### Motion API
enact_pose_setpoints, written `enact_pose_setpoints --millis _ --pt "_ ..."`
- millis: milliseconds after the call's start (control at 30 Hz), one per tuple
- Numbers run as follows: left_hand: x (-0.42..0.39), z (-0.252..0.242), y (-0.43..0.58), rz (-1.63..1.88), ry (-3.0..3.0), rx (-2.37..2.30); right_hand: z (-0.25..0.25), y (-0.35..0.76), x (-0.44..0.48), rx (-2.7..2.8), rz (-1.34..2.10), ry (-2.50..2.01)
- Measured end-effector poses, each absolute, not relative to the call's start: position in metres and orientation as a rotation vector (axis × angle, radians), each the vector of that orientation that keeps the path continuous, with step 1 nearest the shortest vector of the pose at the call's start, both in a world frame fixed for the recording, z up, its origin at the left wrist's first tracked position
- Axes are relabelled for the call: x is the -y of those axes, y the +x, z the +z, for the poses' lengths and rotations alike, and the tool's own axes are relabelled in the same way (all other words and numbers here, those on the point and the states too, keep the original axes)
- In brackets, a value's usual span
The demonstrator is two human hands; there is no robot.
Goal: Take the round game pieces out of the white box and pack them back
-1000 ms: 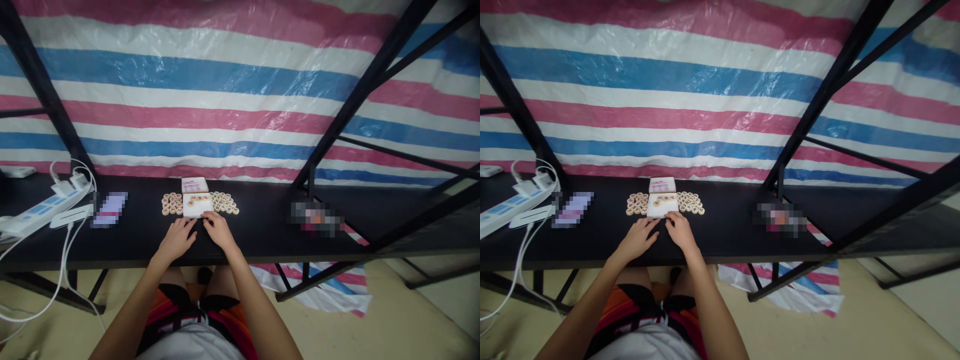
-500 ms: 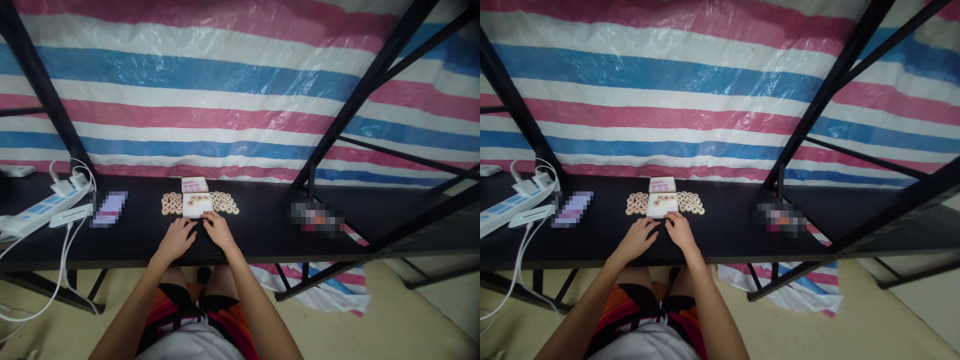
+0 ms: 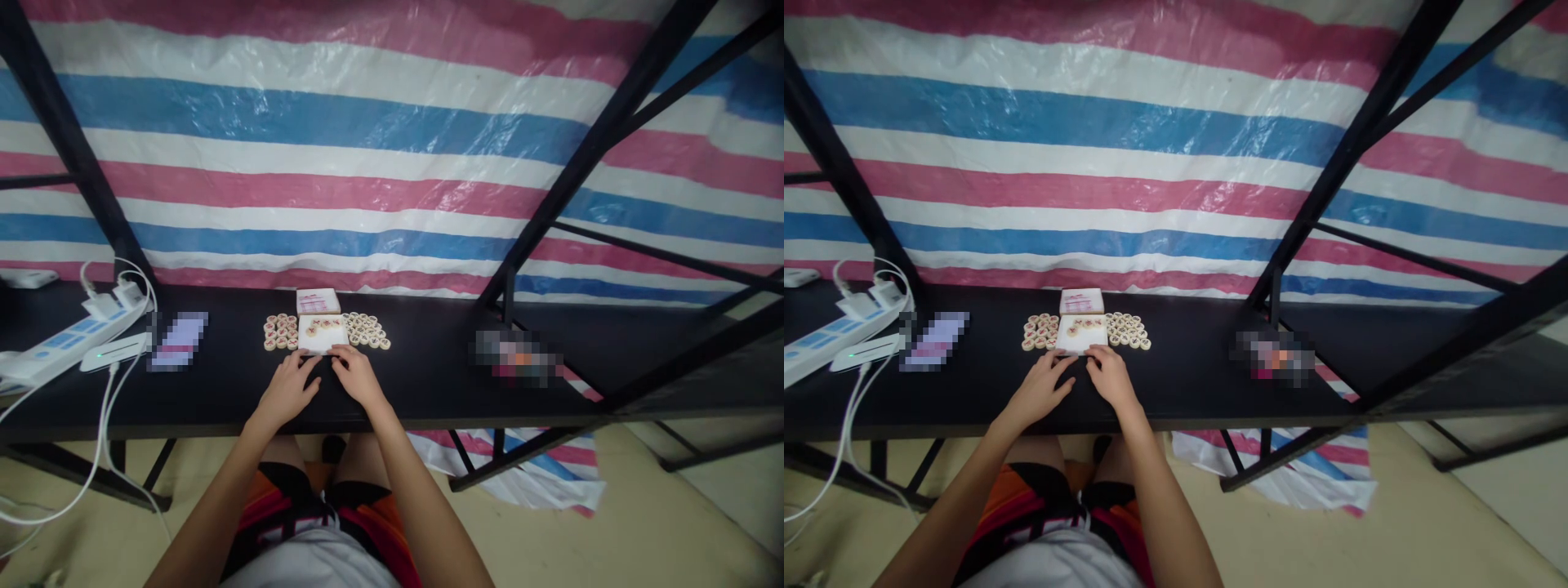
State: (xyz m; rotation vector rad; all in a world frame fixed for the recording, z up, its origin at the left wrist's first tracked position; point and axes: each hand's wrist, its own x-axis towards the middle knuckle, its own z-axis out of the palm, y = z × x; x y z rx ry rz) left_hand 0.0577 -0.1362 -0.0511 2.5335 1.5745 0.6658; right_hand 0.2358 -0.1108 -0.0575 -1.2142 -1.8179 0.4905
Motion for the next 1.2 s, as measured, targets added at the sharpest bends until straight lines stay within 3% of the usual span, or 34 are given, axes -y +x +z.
enact_pose_setpoints --millis 1200 --pt "0.1377 -0.0495 0.0589 0.537 2.595 -1.663 -0.0579 0.2366 0.1084 1.767 0.469 -1.214"
